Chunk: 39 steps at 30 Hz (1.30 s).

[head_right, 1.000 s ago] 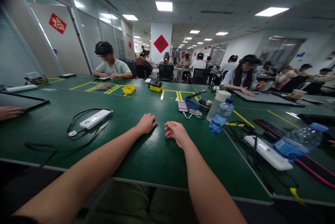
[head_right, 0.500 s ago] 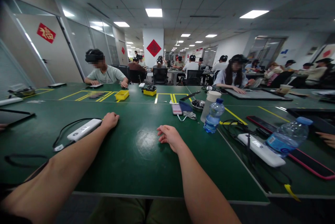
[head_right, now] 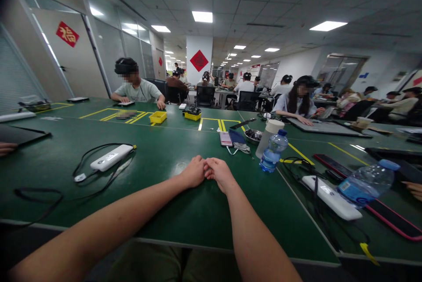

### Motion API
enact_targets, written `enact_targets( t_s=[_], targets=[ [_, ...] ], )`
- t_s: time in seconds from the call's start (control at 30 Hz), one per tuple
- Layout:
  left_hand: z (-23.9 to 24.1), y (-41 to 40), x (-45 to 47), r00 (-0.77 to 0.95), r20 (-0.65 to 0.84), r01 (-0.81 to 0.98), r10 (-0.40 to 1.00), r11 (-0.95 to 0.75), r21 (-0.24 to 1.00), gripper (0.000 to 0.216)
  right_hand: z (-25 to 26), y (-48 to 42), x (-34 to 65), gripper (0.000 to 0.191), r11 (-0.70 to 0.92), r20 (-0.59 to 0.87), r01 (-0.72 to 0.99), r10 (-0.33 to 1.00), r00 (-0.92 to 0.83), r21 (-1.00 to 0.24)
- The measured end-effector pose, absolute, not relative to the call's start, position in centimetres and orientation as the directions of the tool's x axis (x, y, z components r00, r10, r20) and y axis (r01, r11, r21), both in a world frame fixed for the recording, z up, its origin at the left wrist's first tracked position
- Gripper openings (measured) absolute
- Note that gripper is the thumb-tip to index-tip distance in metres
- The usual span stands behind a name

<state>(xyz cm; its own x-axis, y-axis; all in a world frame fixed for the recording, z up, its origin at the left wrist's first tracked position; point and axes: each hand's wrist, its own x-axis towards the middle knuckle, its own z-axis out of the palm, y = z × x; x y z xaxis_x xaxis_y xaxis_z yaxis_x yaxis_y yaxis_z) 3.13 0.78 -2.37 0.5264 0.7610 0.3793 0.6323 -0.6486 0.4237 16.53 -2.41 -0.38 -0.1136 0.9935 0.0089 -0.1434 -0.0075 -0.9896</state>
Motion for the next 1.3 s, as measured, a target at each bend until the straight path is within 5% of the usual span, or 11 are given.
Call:
enact_targets(
  t_s=[0.23, 0.4, 0.5, 0.6, 0.73, 0.97, 1.13, 1.3],
  targets=[
    [-0.4, -1.6, 3.4, 0.69, 0.284, 0.553, 0.666, -0.738, 0.386, 0.02, 0.0, -2.1, 18.0, 0.022, 0.075, 0.066, -0.077, 0.991, 0.118, -0.994],
    [1.6, -0.3, -1.6, 0.801, 0.163, 0.458, 0.576, -0.765, 0.452, 0.031, 0.3, -2.5, 18.3, 0.021, 0.107, 0.165, 0.356, 0.977, 0.136, -0.928],
    [1.9, -0.2, -3.3, 0.821, 0.139, 0.457, 0.554, -0.783, 0.421, 0.033, 0.8, -3.2, 18.7, 0.023, 0.127, 0.237, 0.655, 0.968, 0.081, -0.745],
    [1.8, -0.5, -3.2, 0.833, 0.116, 0.474, 0.541, -0.806, 0.355, 0.024, 1.2, -3.7, 18.8, 0.023, 0.083, 0.15, 0.79, 0.989, 0.011, -0.607],
    [1.8, -1.0, -2.1, 0.858, 0.116, 0.447, 0.5, -0.839, 0.31, 0.017, 1.1, -3.9, 17.8, 0.018, 0.154, 0.144, 0.795, 0.986, -0.084, -0.587],
    [1.4, -1.1, -2.1, 0.734, 0.188, 0.563, 0.653, -0.739, 0.37, 0.039, 0.9, -3.9, 16.9, 0.021, 0.236, 0.151, 0.555, 0.969, -0.195, -0.798],
    [1.2, -0.6, -2.3, 0.766, 0.158, 0.547, 0.623, -0.76, 0.35, 0.023, 1.0, -4.5, 16.5, 0.02, 0.294, 0.096, 0.586, 0.934, -0.344, -0.755],
    [0.7, 0.3, -3.0, 0.65, 0.187, 0.652, 0.737, -0.667, 0.361, 0.018, 0.3, -4.6, 15.6, 0.014, 0.379, 0.097, 0.699, 0.908, -0.408, -0.607]
  ],
)
